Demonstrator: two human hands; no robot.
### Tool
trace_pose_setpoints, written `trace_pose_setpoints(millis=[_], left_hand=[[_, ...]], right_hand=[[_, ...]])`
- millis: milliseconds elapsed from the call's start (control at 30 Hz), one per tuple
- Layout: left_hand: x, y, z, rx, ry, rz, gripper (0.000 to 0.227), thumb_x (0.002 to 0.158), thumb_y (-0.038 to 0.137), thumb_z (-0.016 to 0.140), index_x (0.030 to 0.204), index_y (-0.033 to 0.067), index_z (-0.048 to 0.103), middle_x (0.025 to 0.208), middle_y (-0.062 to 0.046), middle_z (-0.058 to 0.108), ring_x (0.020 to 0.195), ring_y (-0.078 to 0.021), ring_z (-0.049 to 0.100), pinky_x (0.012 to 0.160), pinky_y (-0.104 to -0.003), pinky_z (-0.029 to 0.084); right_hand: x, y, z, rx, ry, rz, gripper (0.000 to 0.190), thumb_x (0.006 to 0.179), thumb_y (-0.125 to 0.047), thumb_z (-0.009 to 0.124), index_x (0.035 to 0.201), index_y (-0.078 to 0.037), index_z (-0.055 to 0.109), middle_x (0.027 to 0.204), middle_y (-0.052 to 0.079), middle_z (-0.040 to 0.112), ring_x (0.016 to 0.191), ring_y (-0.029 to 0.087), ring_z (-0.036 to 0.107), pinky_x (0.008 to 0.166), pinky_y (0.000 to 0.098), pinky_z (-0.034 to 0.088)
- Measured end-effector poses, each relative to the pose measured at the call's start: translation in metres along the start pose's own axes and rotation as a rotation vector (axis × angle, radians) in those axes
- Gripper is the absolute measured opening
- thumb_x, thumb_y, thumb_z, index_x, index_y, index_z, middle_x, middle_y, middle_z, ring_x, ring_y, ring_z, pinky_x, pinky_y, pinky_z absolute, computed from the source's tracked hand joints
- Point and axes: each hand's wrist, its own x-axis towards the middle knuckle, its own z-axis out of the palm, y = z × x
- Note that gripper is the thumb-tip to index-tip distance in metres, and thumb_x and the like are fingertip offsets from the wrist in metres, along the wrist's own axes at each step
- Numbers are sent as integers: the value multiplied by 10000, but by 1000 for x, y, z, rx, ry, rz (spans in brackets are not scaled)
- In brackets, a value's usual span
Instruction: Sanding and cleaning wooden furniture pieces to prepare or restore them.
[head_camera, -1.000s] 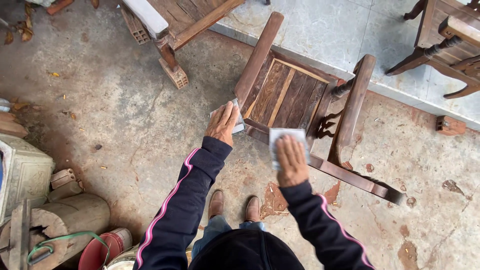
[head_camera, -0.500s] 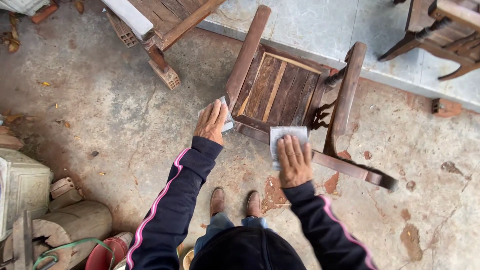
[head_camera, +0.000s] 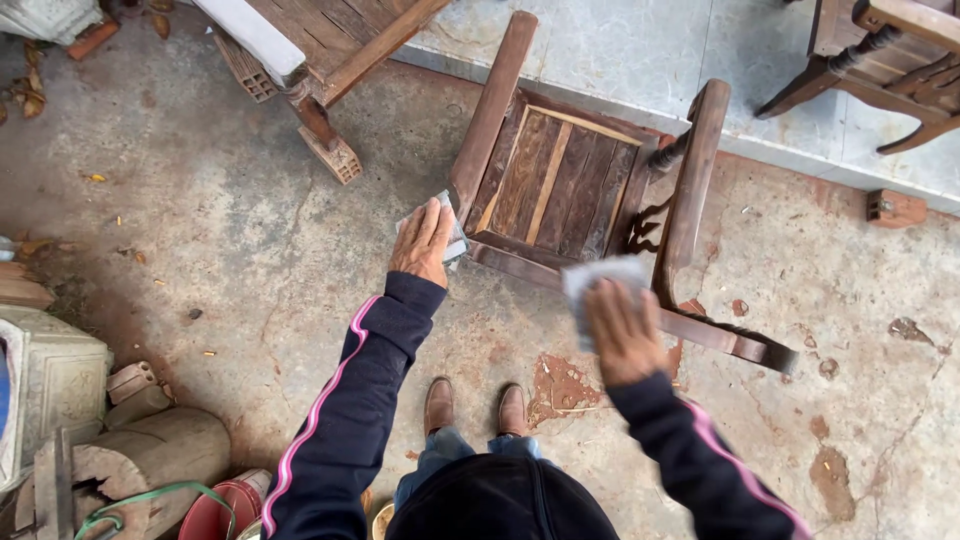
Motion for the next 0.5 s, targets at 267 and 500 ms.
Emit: trace_pose_setpoints(millis=[267, 500], left_hand=[[0, -3, 13, -21, 65, -9, 744, 848, -58, 578, 1562, 59, 403, 1639, -162, 359, 1472, -395, 396, 1219, -519, 317], [-4, 2, 6, -9, 15, 4, 737, 850, -35, 574, 1559, 58, 395, 1629, -164, 362, 1465, -400, 389, 1211, -531, 313]], right_hand=[[49, -39, 41, 139, 177, -75, 535, 921, 39, 527, 1455, 33, 553, 1518, 242, 526, 1458, 392, 461, 1250, 535, 340], [99, -92, 47, 79, -86, -229, 547, 878, -83, 570, 1394, 96, 553, 1481, 301, 494, 1423, 443, 436, 1213, 548, 301]])
